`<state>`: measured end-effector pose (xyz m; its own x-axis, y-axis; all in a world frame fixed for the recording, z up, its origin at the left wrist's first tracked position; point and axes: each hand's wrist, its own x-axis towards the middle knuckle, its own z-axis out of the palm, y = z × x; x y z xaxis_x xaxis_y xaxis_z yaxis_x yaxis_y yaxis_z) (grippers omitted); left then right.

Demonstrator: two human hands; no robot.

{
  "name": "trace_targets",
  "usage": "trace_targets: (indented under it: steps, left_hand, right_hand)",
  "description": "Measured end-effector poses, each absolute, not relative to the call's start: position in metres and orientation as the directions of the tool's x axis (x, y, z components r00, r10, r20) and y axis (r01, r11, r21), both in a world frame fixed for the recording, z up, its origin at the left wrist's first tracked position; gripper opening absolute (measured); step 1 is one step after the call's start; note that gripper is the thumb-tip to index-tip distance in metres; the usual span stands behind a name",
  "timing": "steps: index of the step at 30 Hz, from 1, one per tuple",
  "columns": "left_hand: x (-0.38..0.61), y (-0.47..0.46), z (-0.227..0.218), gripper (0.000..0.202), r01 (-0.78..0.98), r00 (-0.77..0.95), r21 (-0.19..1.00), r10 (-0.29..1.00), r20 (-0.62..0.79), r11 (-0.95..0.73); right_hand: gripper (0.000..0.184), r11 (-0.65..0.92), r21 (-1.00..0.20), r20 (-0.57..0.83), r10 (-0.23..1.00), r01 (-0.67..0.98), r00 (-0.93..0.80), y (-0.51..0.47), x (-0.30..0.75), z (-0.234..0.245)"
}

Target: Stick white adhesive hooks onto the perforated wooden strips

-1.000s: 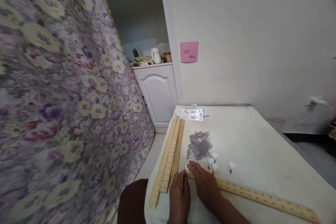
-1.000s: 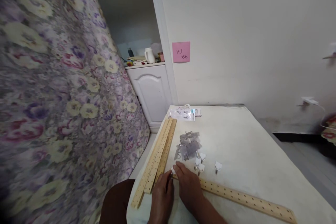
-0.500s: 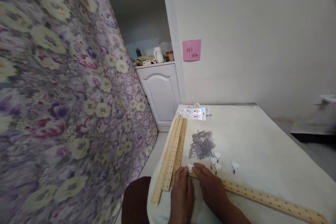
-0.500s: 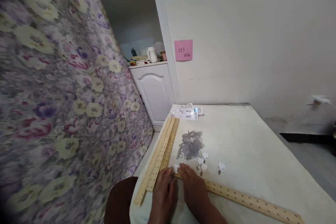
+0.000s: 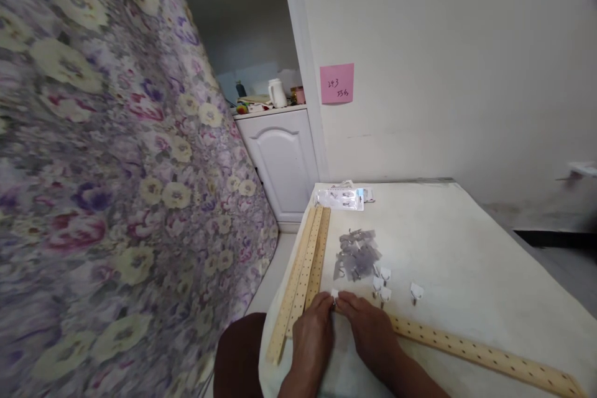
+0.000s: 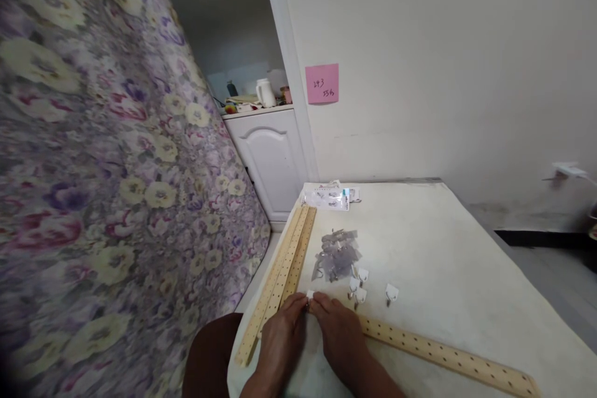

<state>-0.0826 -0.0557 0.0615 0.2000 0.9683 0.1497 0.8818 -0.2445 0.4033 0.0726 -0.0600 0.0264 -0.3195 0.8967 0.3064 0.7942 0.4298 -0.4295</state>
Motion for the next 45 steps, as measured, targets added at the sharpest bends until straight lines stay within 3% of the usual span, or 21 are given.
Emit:
trace_targets:
  steps: [7, 16, 18, 22, 28, 33, 45]
  left_hand:
    - [-0.083, -0.056, 0.061, 0.044, 0.873, 0.189, 0.422, 0.968, 0.166, -0.242]
    - [-0.089, -0.058, 0.049, 0.047, 0.816, 0.161, 0.491, 0.936, 0.314, -0.305]
    - [-0.092, -0.058, 0.051, 0.045, 0.777, 0.146, 0.544, 0.932, 0.333, -0.316]
    - [-0.098, -0.07, 0.058, 0.033, 0.682, 0.118, 0.644, 0.922, 0.37, -0.346]
    - [-0.081, -0.102, 0.04, 0.026, 0.545, 0.223, 0.709, 0.892, 0.392, -0.448]
    - [-0.064, -0.102, 0.02, 0.034, 0.536, 0.296, 0.654, 0.844, 0.447, -0.534]
    - [-0.064, -0.085, 0.009, 0.034, 0.655, 0.253, 0.564, 0.849, 0.463, -0.503]
  right_hand:
    - [0.05, 0.423, -0.427, 0.26, 0.904, 0.8, -0.339, -0.06, 0.071, 0.03]
    - [0.057, 0.432, -0.462, 0.316, 0.896, 0.774, -0.312, -0.066, 0.077, 0.031]
    - [0.054, 0.425, -0.476, 0.332, 0.898, 0.77, -0.29, -0.072, 0.088, 0.034]
    - [0.03, 0.367, -0.479, 0.446, 0.884, 0.797, -0.139, -0.098, 0.137, 0.034]
    - [0.032, 0.265, -0.384, 0.49, 0.87, 0.885, -0.048, -0.135, 0.228, 0.011]
    - [0.036, 0.182, -0.367, 0.447, 0.894, 0.912, 0.001, -0.138, 0.249, -0.008]
    - [0.031, 0.172, -0.406, 0.358, 0.934, 0.898, -0.017, -0.144, 0.244, -0.006]
